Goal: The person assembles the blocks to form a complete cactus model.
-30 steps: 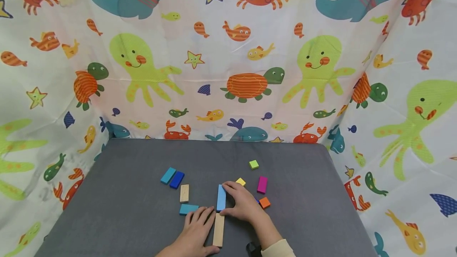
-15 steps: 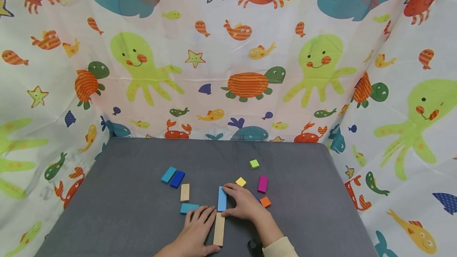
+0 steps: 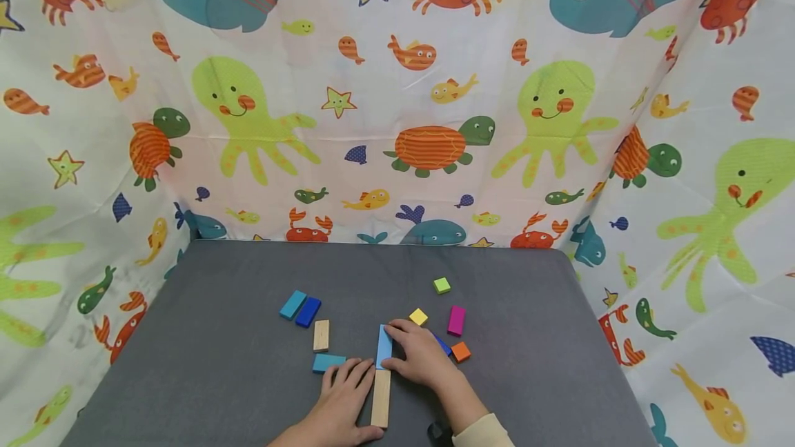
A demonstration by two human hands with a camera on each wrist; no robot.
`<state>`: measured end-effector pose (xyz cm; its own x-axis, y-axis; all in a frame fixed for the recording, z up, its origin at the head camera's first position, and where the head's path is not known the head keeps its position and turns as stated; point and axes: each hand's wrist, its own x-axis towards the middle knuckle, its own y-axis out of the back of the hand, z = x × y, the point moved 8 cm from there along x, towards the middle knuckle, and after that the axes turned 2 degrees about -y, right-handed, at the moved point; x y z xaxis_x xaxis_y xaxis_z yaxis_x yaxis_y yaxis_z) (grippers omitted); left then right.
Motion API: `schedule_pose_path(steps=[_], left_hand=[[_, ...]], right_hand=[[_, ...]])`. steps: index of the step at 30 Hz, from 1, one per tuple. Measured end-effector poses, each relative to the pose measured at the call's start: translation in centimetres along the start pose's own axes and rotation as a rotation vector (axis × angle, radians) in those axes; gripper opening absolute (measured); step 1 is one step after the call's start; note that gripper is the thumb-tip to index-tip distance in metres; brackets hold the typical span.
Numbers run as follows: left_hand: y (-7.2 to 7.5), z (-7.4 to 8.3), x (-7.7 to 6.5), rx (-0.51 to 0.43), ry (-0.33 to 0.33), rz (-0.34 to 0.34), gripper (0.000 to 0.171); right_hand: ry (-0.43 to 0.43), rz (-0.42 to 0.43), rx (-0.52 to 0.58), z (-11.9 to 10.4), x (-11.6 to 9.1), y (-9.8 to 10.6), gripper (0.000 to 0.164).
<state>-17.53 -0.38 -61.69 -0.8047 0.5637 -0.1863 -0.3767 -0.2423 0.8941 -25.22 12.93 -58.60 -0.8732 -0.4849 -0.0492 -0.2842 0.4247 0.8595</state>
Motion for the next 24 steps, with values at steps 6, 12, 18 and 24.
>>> schedule_pose_path(steps=[6,12,18,24], left_hand=[[0.2,0.2,-0.2,-0.001,-0.01,0.01,0.101],[0.8,0.4,-0.2,-0.046,-0.032,0.03,0.104],[2.8,1.2,0.4,-0.009,-0.089,0.19,0.073],[3.1,1.3,1.5,0.062,-0.089,0.204,0.064]], right_hand=[[-0.007,0.003,-0.027,-0.4,-0.1,0.1,0.066],[0.013,0.072,0.026,-0.7,-0.4,1.4,0.059],[-0.116,0.304,0.003,0.8,-0.2,4.2,0.052],[-0.297,0.331,-0.007,2.9,0.4,4.9,0.053]])
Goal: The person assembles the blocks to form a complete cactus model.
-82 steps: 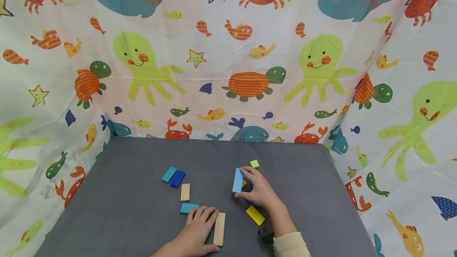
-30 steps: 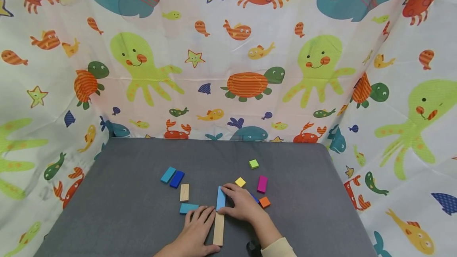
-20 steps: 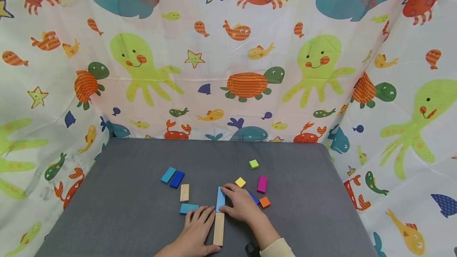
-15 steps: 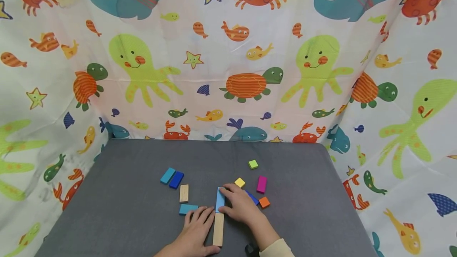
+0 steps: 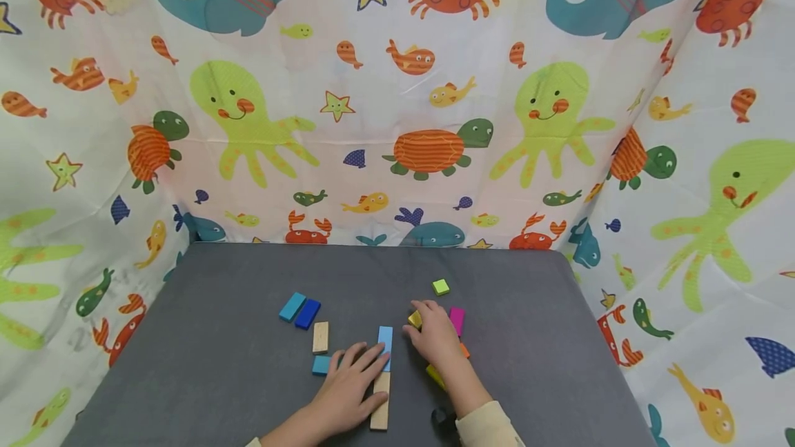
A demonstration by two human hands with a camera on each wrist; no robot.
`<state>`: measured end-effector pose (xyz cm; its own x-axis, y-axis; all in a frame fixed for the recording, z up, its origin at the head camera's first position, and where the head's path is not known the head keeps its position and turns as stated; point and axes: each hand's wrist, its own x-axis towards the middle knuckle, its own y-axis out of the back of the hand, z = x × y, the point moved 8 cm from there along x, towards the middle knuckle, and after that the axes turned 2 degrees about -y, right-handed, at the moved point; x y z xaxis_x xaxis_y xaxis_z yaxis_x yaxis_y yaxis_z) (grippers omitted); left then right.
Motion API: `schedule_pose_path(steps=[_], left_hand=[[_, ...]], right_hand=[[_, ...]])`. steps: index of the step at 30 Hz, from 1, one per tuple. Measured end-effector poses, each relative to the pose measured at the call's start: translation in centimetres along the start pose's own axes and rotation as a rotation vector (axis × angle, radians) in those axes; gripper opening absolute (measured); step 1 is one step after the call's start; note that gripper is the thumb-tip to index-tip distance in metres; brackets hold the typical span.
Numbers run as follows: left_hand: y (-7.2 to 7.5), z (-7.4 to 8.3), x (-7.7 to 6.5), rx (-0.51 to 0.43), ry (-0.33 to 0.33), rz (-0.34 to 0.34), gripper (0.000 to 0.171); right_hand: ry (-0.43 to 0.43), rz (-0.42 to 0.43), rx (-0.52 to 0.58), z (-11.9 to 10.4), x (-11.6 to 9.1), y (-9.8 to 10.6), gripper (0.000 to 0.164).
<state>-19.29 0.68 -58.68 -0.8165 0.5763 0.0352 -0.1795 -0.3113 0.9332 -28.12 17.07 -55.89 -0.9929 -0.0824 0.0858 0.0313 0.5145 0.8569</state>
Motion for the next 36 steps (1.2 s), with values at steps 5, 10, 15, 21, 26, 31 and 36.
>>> schedule_pose_path(steps=[5,10,15,21,26,31,36], left_hand=[[-0.3,-0.2,0.3,-0.006,0.003,-0.019,0.062],[-0.4,-0.2,0.2,-0.02,0.006,-0.018,0.061],[-0.5,-0.3,0.3,-0.014,0.036,-0.045,0.061],[-0.5,-0.3,0.2,0.003,0.028,-0.054,0.062],[-0.7,-0.4,0.2,-0.002,0.005,-0.066,0.063],[-1.0,-0.4,0.3,-0.015,-0.014,-0.073,0.063],[-1.5,-0.6,0.4,-0.036,-0.024,-0.098,0.064]], right_hand=[[-0.086,-0.045,-0.024,1.4,0.6,-0.6,0.05],[-0.113,-0.056,-0.025,1.7,1.2,-0.7,0.036],[-0.059,-0.048,0.011,0.6,1.6,-0.5,0.031],[0.049,-0.059,0.052,-1.1,2.1,-0.8,0.031],[0.102,-0.094,0.071,-2.0,2.4,-1.7,0.032],[0.125,-0.144,0.08,-2.6,2.5,-2.5,0.031],[0.153,-0.182,0.101,-2.9,2.5,-3.0,0.031]])
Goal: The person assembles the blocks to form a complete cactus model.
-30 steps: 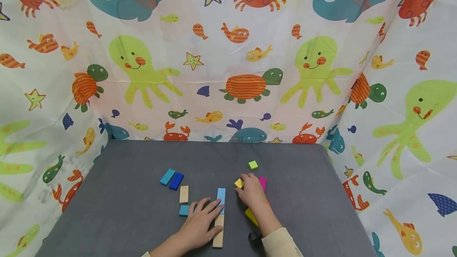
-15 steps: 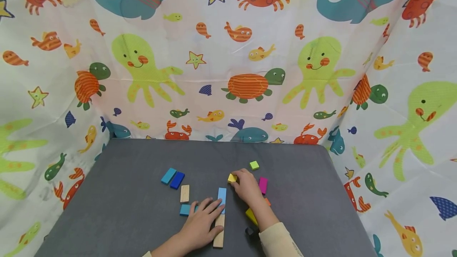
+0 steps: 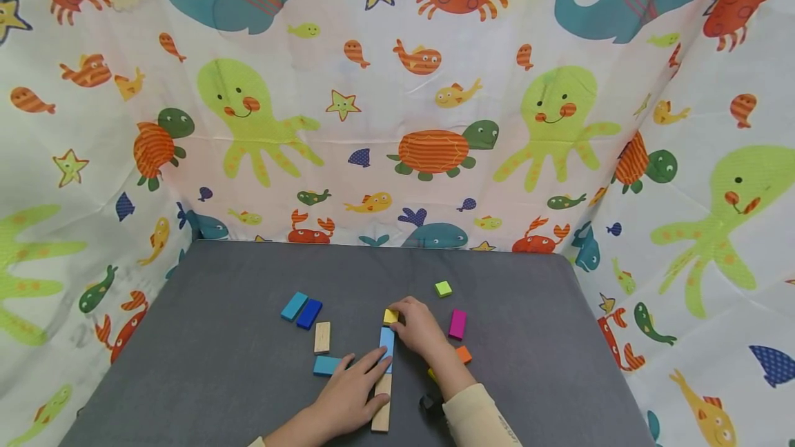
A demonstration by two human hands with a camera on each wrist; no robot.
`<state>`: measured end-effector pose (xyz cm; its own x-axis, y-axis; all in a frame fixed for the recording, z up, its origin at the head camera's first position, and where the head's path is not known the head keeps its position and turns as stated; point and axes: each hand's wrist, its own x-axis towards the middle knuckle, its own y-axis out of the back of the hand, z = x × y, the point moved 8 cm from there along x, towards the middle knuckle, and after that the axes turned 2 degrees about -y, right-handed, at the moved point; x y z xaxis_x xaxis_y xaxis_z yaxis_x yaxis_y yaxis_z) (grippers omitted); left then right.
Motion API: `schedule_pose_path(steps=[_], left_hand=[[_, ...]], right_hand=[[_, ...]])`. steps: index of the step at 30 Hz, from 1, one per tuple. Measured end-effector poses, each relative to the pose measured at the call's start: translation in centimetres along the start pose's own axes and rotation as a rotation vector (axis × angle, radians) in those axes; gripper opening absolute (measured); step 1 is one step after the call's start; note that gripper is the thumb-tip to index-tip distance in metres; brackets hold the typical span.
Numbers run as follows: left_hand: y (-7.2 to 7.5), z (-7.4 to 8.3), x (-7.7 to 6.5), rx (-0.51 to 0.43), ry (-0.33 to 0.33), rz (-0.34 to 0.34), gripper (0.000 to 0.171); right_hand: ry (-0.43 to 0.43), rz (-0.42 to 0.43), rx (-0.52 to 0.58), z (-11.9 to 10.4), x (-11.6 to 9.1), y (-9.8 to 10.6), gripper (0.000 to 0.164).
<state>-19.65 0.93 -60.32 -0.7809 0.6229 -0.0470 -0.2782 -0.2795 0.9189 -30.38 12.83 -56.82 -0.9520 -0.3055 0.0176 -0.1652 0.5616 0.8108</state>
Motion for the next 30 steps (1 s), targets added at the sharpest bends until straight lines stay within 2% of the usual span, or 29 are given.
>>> schedule_pose_path(steps=[10,21,30], left_hand=[[0.3,0.6,0.1,0.023,0.022,-0.063,0.064],[0.6,0.8,0.1,0.021,0.022,-0.059,0.063],[0.7,0.9,0.1,0.012,0.024,-0.067,0.063]], right_hand=[[0.057,-0.034,-0.005,-0.3,0.0,-0.5,0.029],[0.053,-0.06,-0.004,-0.3,0.1,-0.7,0.027],[0.057,-0.018,0.032,-0.3,-0.4,0.4,0.041]])
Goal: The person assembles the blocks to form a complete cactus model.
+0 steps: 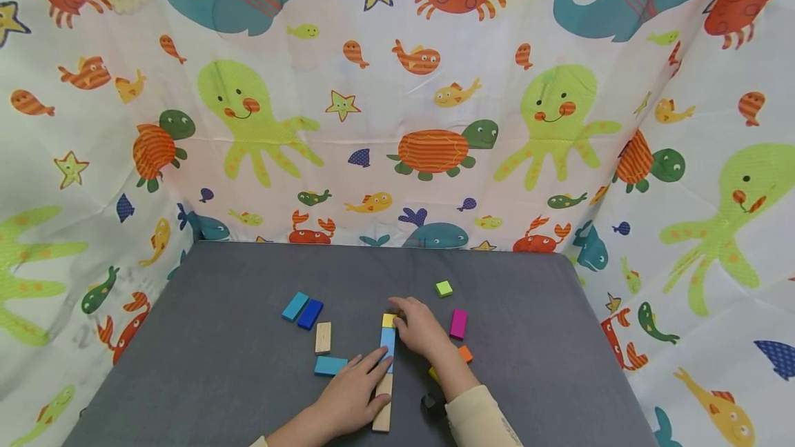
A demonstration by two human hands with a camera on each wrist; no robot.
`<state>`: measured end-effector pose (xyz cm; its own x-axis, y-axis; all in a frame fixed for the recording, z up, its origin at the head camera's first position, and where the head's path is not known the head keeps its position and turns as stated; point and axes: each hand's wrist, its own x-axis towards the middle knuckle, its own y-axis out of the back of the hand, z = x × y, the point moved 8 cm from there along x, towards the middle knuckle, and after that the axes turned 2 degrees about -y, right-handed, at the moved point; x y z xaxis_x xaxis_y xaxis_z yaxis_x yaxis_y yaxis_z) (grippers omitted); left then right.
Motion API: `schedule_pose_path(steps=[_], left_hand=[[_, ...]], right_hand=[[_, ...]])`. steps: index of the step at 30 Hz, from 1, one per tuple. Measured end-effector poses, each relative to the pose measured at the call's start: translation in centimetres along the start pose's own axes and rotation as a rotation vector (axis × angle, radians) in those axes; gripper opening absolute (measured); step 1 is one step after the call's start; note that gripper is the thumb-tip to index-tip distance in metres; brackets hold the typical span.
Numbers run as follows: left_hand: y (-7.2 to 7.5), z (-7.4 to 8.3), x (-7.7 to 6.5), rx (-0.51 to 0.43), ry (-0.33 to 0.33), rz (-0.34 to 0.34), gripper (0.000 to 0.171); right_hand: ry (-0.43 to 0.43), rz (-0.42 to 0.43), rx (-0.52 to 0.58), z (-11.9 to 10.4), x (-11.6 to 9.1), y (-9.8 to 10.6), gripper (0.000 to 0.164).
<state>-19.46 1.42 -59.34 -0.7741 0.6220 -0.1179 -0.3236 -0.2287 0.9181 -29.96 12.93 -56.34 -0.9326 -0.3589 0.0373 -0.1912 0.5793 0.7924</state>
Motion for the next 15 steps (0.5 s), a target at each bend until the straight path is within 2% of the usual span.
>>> schedule_pose_path(steps=[9,15], left_hand=[[0.2,0.2,-0.1,0.005,-0.001,0.015,0.064],[0.1,0.1,0.0,0.011,-0.002,0.016,0.064]], right_hand=[[-0.006,0.098,0.033,-0.2,-1.8,2.8,0.041],[-0.058,0.15,0.05,0.7,-3.1,4.2,0.043]])
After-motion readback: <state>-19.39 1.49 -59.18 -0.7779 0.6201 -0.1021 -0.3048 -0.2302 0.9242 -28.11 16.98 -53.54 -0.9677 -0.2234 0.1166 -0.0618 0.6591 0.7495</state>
